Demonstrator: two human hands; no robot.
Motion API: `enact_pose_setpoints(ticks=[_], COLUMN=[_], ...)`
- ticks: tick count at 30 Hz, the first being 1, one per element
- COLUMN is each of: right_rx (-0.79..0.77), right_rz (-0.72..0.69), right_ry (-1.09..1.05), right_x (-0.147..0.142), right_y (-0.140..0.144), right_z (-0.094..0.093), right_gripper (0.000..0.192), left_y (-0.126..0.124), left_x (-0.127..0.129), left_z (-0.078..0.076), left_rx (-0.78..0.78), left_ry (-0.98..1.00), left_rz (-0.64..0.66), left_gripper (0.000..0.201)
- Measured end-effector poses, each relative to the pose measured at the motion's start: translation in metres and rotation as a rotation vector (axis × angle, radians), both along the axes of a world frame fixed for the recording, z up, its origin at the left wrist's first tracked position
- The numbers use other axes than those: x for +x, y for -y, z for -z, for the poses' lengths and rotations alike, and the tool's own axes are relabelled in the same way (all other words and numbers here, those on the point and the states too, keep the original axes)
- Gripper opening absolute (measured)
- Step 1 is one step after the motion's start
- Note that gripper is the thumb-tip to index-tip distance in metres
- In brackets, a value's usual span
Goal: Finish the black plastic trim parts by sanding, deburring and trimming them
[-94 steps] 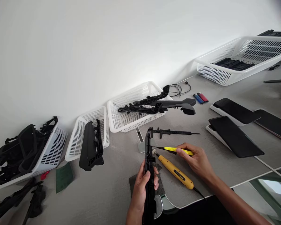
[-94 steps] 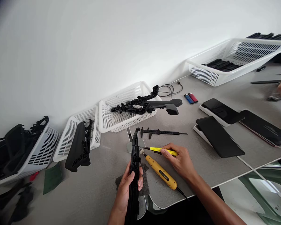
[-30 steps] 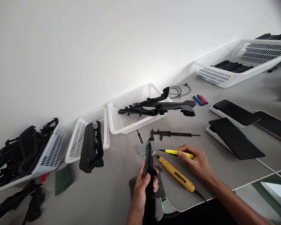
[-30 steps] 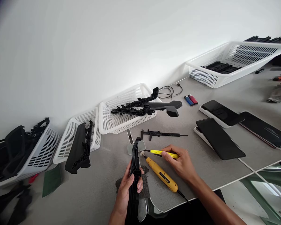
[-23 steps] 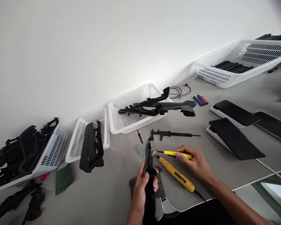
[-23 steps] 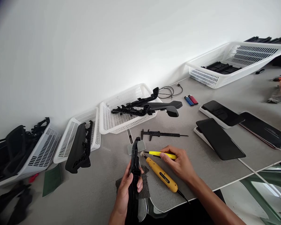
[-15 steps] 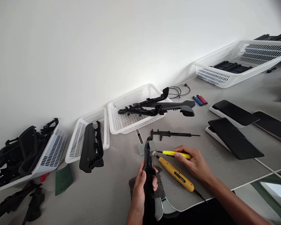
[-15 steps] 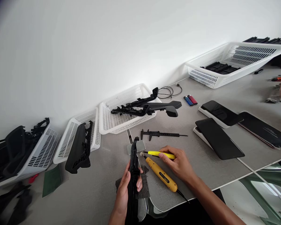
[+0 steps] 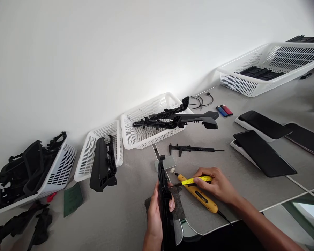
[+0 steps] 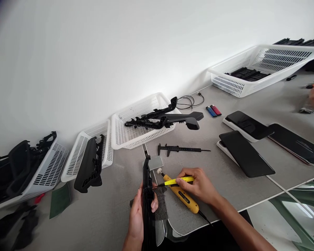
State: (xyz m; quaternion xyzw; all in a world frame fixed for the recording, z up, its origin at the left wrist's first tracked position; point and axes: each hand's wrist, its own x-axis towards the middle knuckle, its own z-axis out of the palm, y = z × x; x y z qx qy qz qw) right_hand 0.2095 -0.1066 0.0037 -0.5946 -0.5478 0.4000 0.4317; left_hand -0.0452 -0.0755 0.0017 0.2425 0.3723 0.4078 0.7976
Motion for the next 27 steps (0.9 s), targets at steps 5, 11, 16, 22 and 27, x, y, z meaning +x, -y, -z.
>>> enact_pose_setpoints(ticks=[5, 11, 16, 22, 27], right_rx=[0.013, 0.015, 0.051, 0.105, 0.080], right_rz=[0.235, 0.346, 0.564, 0.477, 0.160], right_ry=[0.071, 0.123, 0.095, 0.035, -0.005], right_x=[-0.001, 0.000, 0.001, 0.003, 0.000], right_y=[-0.003, -0.003, -0.004, 0.001, 0.005], right_z=[0.003, 0.006, 0.008, 0.002, -0.004], right_gripper=[0.050, 0.056, 0.050, 0.042, 0.040], left_y=[-0.001, -0.001, -0.001, 0.000, 0.002], left_x=[-0.002, -0.009, -0.013, -0.009, -0.005], left_z=[-0.009, -0.002, 0.006, 0.002, -0.005], left_rx=[0.039, 0.066, 0.080, 0.111, 0.053], left_ry=[-0.063, -0.034, 0.015, -0.067, -0.086], left_rz=[0.060, 0.180, 0.236, 0.205, 0.114], left_gripper=[0.055, 0.064, 0.067, 0.070, 0.067])
